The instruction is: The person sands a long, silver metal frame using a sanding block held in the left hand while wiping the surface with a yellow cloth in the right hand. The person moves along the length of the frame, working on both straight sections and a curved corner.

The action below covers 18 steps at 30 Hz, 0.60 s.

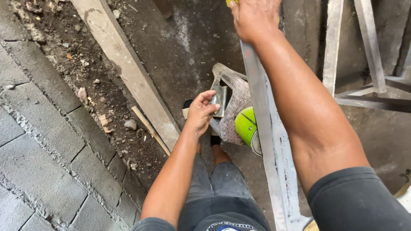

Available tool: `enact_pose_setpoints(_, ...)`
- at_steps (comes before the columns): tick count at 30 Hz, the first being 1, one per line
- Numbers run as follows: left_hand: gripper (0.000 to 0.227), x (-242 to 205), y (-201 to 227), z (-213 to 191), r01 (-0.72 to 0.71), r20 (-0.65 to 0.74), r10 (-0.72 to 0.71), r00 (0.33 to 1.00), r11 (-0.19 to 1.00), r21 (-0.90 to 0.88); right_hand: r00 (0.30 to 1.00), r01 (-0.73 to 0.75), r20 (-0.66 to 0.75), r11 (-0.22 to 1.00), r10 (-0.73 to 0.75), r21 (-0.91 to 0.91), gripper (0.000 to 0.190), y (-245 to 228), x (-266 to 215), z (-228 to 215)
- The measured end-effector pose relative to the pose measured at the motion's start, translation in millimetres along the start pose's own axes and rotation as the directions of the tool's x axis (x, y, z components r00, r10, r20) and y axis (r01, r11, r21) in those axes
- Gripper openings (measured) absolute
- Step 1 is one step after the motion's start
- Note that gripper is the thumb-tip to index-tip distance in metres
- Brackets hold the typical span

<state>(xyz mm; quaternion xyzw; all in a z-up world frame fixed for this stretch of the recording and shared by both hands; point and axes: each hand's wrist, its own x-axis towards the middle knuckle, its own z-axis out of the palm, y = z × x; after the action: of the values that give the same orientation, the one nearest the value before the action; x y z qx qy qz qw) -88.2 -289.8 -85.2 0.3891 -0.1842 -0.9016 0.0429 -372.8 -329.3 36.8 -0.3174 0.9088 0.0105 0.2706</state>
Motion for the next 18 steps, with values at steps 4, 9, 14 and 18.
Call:
enact_pose_setpoints(4,0.05,2,-13,-18,-0.053,-0.071,0.053,0.996,0.999,0.009,0.972,0.115,-0.214,0.992,-0.103,0.046,0.044,17,-23,34)
enact_pose_setpoints(9,0.05,13,-2,5,-0.191,-0.089,0.198,0.976,0.978,0.083,0.861,0.301,-0.433,0.954,-0.268,0.007,0.05,58,-105,91)
enact_pose_setpoints(14,0.051,17,-2,46,-0.309,-0.057,0.335,0.94,0.913,0.267,0.875,0.335,-0.387,0.941,-0.29,0.054,0.052,102,-199,131)
enact_pose_setpoints(18,0.05,3,-23,76,-0.32,-0.03,0.338,0.941,0.914,0.249,0.884,0.32,-0.374,0.947,-0.281,0.044,0.05,137,-266,164)
